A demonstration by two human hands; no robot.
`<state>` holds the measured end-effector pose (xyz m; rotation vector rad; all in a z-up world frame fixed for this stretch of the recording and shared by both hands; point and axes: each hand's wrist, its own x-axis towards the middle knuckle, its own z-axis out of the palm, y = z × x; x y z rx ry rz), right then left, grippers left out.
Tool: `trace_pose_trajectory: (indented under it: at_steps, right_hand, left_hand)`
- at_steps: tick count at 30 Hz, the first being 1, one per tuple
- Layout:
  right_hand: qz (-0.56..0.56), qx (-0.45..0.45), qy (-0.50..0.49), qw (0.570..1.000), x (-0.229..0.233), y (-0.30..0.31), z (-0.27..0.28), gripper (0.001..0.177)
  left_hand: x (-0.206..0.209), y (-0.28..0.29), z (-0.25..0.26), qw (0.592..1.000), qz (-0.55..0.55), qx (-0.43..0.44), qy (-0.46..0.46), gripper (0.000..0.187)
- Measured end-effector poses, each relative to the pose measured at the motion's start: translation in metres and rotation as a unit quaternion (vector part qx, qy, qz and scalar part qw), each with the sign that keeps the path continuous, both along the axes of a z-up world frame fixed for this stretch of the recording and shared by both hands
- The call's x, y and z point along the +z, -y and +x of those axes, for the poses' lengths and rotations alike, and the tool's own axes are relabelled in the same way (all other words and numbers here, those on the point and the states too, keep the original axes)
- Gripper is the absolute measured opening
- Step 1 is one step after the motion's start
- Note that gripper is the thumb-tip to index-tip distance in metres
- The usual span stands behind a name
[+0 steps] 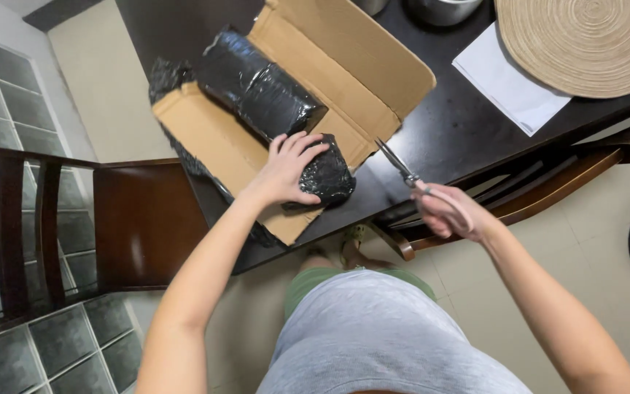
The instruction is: The person moves a floor fan aside, then uses scissors to cut open a black plastic-wrapped package on a table, removes a cardboard box from the wrap, and proceeds to cut open the box and the black plastic items inside.
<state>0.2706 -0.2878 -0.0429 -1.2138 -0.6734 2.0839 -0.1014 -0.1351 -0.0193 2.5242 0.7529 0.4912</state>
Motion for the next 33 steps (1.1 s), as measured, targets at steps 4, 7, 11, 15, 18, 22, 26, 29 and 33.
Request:
trace_pose_trajectory:
  at_steps: [4,7,11,15,18,22,26,29,33]
  right_hand:
    - [0.0,0.033,0.028,0.999,0.007,0.016,-0.056,0.043]
    - [0.039,0.063,0.011,0.997,0.004,0.031,-0.092,0.049]
    - [0.073,0.062,-0.045,0.994,0.005,0.048,-0.128,0.057]
    - [0.047,0.079,-0.069,0.993,-0.003,0.074,-0.155,0.06]
    - [0.053,0.057,-0.094,0.992,-0.016,0.083,-0.163,0.06]
    - [0.037,0.071,-0.081,0.993,-0.022,0.085,-0.167,0.063]
    - [0.048,0.031,-0.065,0.996,-0.031,0.09,-0.158,0.067]
    - [0.061,0.038,-0.049,0.996,-0.035,0.079,-0.151,0.068]
    - [0.036,-0.034,-0.121,0.991,-0.018,0.07,-0.137,0.066]
  left_hand:
    - [0.009,0.02,-0.025,0.999,-0.004,0.006,-0.046,0.076]
    - [0.003,0.045,-0.044,0.995,-0.059,0.058,-0.053,0.052]
    - [-0.019,0.072,-0.063,0.987,0.05,0.143,0.052,0.024]
    - [-0.024,0.091,-0.063,0.973,0.089,0.203,0.064,0.014]
    - [-0.004,0.096,-0.049,0.971,0.149,0.177,0.061,0.021]
    - [-0.019,0.104,-0.036,0.971,0.171,0.16,0.051,0.019]
    - [-0.027,0.106,-0.018,0.966,0.192,0.171,0.038,0.016]
    - [-0.029,0.093,-0.014,0.96,0.211,0.18,0.03,0.013]
    - [-0.026,0.09,-0.01,0.957,0.26,0.117,-0.052,0.01]
